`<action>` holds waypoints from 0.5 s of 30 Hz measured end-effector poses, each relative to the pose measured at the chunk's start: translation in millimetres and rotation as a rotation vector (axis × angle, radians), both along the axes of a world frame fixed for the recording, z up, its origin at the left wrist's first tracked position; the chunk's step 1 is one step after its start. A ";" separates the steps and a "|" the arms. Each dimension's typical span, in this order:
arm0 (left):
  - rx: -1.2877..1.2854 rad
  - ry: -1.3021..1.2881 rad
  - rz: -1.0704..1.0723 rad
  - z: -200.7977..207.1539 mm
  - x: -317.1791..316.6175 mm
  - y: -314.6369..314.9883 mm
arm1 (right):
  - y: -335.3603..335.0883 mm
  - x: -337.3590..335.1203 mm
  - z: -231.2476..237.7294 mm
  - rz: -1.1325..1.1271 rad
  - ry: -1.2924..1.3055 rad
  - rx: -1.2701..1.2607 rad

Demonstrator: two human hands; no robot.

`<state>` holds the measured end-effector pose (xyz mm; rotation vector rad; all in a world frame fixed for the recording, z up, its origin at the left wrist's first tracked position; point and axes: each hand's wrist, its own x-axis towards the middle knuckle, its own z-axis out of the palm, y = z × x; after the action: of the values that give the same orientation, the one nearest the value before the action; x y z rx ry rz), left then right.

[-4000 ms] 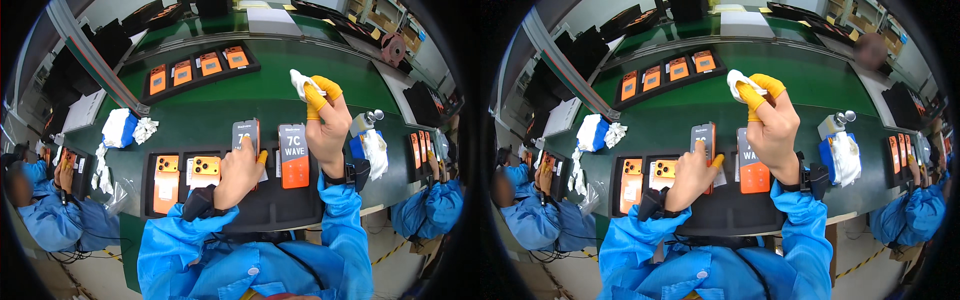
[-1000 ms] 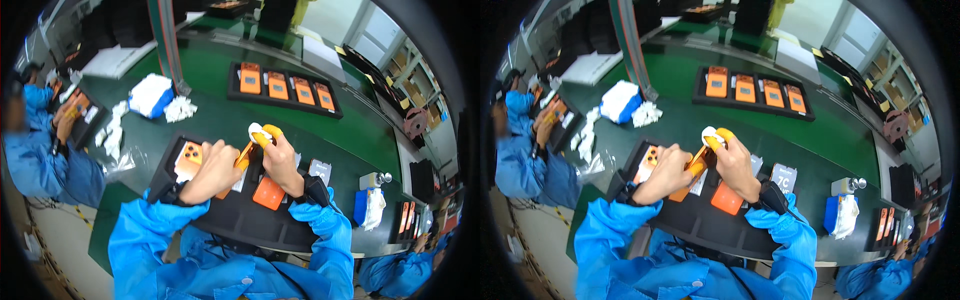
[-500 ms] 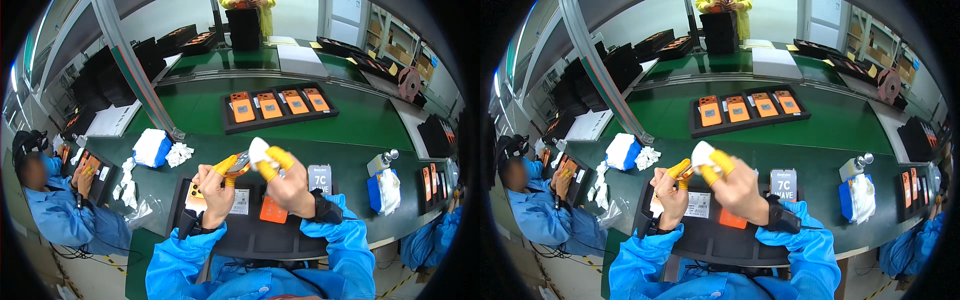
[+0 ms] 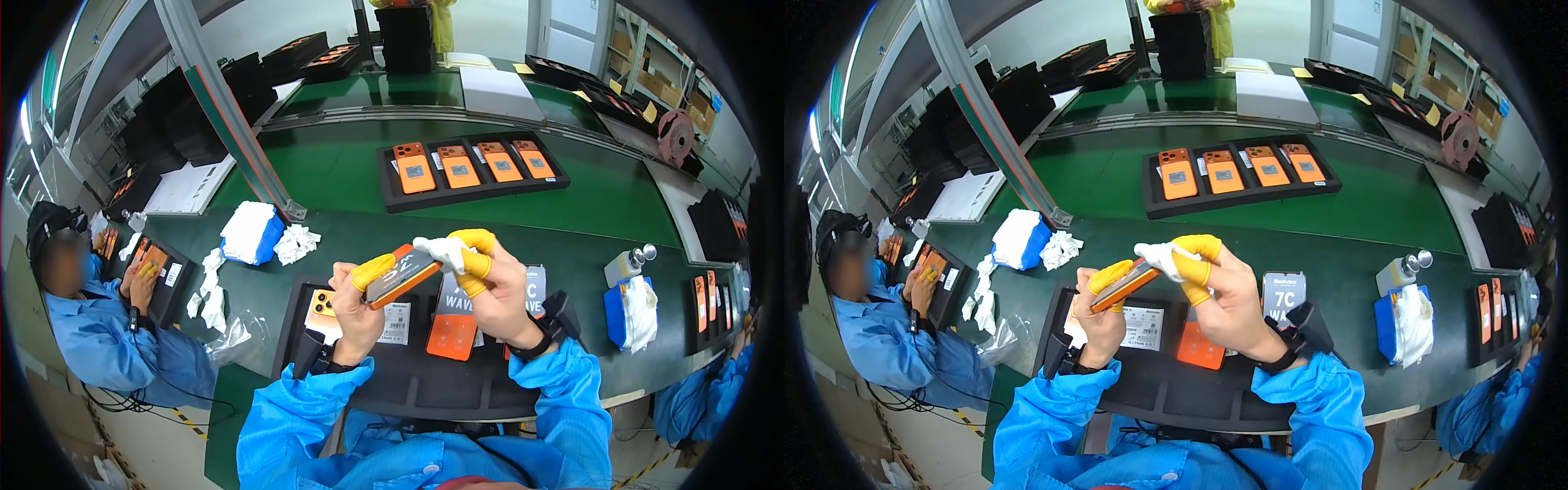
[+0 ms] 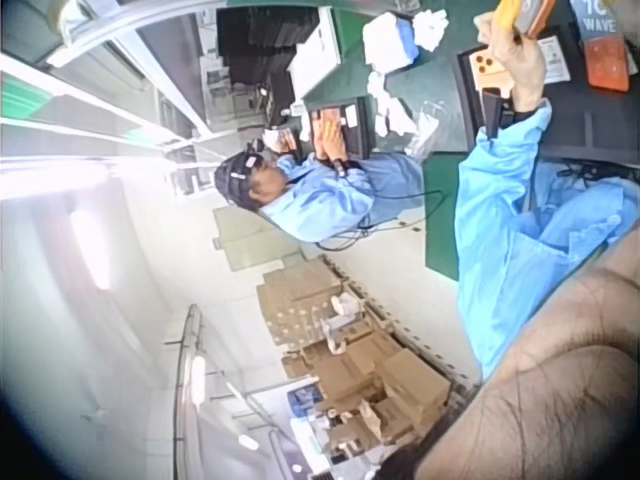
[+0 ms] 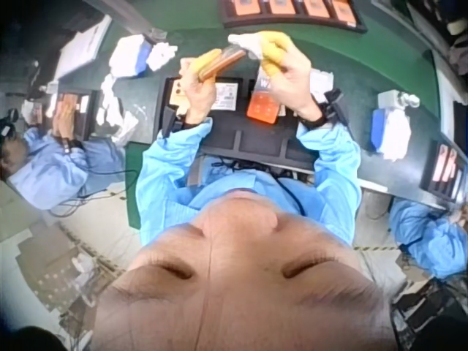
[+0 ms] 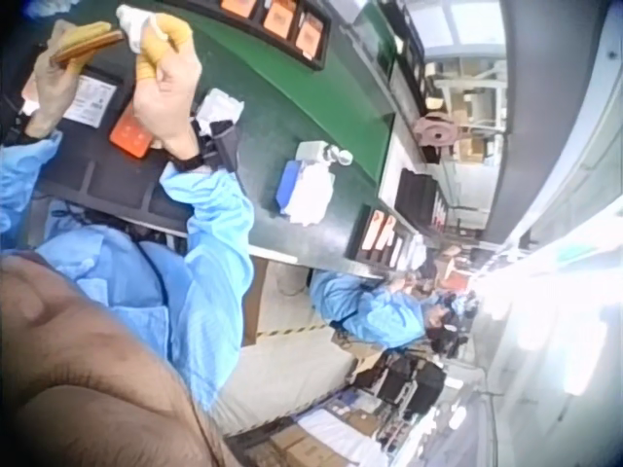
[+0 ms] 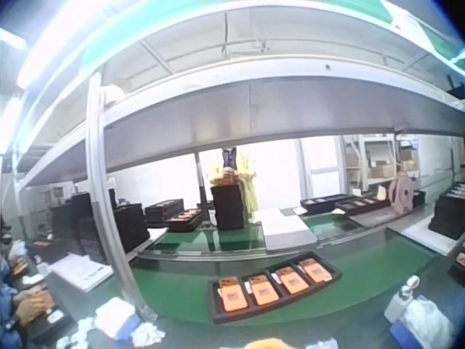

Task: Cleaning the exterior and lenses of several orange smartphones on an assembly line.

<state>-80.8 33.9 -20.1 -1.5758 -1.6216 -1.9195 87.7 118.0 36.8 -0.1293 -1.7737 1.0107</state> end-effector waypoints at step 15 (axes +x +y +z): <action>-0.560 -1.088 -1.165 4.1 5.4 -7.4 | 11.0 -5.1 -5.9 -0.219 0.075 0.235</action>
<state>-75.4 26.5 -15.9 -2.1241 -1.7976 -3.6674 82.7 129.1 30.9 -0.1330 -1.7524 0.6384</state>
